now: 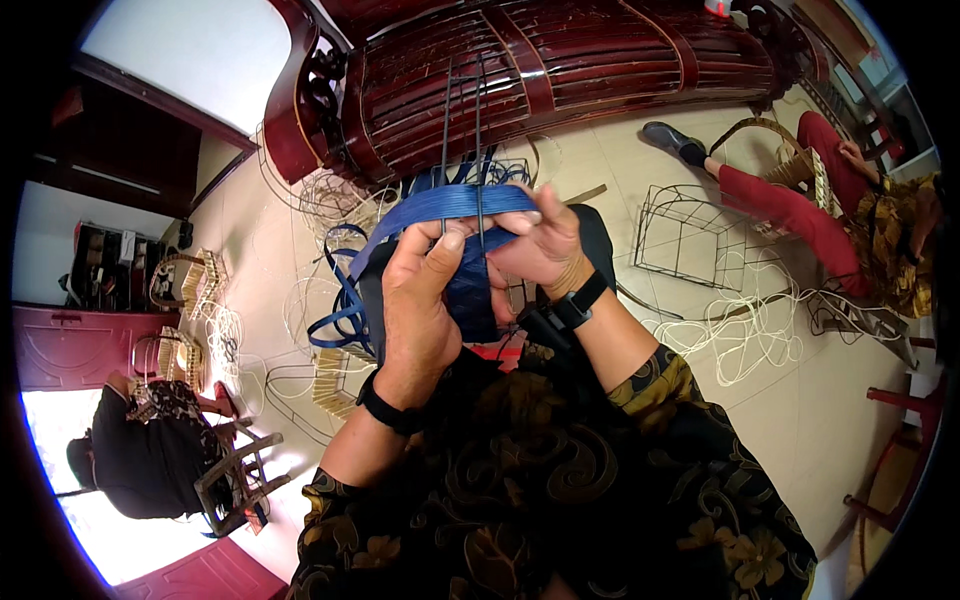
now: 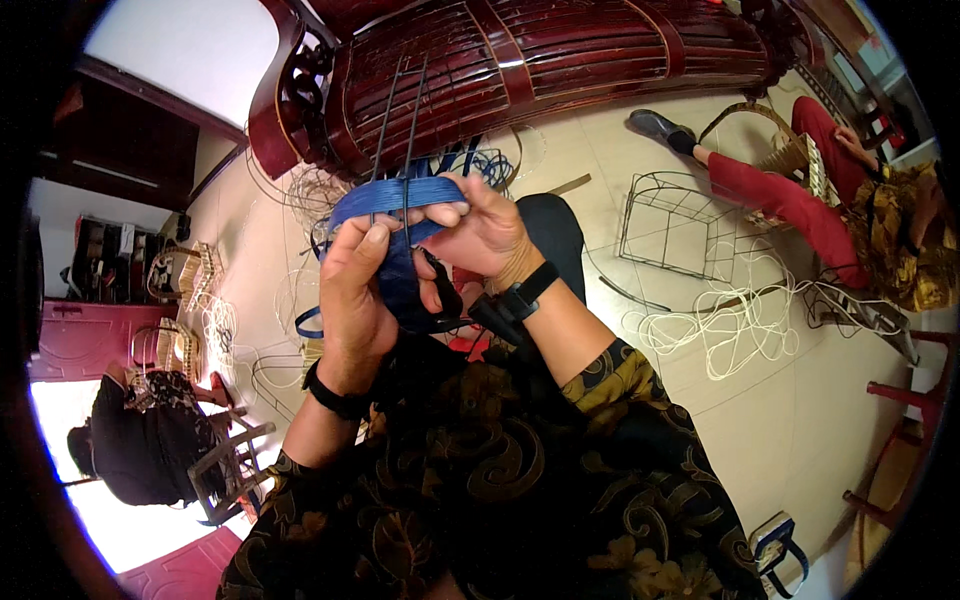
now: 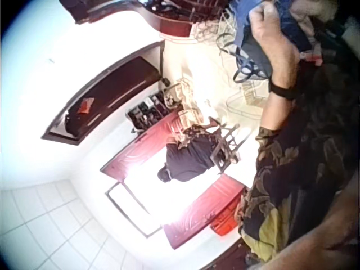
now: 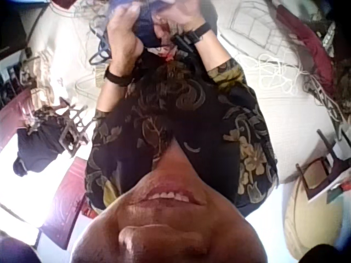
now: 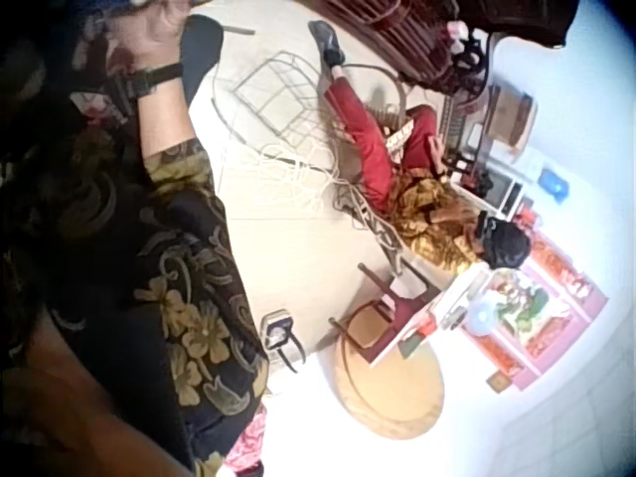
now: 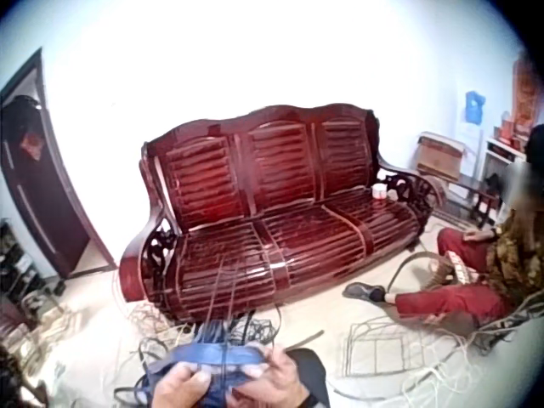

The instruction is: The person weaves blue plastic strips into a wire frame to create a basket, wrapping the strips around the wire and pulling them tight by hand.

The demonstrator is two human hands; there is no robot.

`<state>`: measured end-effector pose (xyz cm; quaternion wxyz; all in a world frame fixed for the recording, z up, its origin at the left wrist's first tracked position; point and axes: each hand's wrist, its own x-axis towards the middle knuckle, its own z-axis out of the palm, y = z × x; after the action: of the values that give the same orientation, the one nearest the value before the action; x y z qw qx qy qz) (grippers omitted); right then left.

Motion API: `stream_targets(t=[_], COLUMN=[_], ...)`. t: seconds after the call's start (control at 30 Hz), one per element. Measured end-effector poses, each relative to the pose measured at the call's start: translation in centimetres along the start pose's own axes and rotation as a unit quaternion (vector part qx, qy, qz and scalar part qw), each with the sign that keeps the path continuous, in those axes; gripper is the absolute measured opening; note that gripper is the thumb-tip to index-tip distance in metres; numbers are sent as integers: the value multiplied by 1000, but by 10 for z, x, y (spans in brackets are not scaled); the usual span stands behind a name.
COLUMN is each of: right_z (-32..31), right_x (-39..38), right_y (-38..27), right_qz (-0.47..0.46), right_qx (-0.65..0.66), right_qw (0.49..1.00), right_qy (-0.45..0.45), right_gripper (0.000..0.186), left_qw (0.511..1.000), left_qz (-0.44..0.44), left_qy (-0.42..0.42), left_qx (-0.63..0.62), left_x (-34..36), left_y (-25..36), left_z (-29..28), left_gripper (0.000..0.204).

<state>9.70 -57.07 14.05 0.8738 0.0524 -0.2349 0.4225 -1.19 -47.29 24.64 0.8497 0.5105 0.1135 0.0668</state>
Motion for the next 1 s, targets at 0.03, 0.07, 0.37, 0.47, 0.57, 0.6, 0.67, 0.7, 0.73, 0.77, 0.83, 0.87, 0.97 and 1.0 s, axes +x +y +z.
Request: stream_targets(t=[0.03,0.07,0.37,0.47,0.57,0.6,0.67,0.7,0.73,0.77,0.83,0.87,0.97,1.0], right_z=[3,3,25,32,39,40,39,48,58,73,97,104,107,103], right_x=[0,-2,-43,-72,-99,-103,-97,-82,-66,-52,-25,-16,0,-4], right_y=[-1,-4,-96,-112,-118,-118,-121,-114,-106,-99,-74,-58,-41,-40], right_qz=[-22,-44,-152,-204,-111,-68,-56,-77,-97,-105,-54,-45,16,7], right_qx=[-19,-39,-129,-155,-379,-446,-627,-706,-773,-813,-883,-878,-812,-788], right_qw=[1000,998,979,967,880,812,647,555,457,442,432,454,550,576], right_qy=[-4,-9,-42,-11,264,370,429,433,429,365,176,143,195,217], right_gripper=[44,48,67,68,56,52,35,33,31,33,39,42,23,19], left_qw=[1000,1000,999,998,996,994,992,992,991,991,991,991,993,994], left_qz=[-9,-19,-4,-7,-21,-23,-27,-26,-21,-18,-12,-10,-22,-12], left_qy=[-6,-13,-36,-40,-42,-47,-57,-60,-60,-61,-68,-75,-58,-42], left_qx=[4,9,37,43,81,91,109,111,115,118,114,112,103,102], left_x=[-2,-4,0,0,3,4,7,7,8,9,11,11,19,16], left_y=[1,1,-2,1,0,1,2,1,-1,-2,-5,-6,-10,-5], left_z=[-2,-3,1,3,1,1,2,3,4,3,6,8,11,7], left_gripper=[22,23,30,27,25,24,22,22,21,20,19,18,16,16])
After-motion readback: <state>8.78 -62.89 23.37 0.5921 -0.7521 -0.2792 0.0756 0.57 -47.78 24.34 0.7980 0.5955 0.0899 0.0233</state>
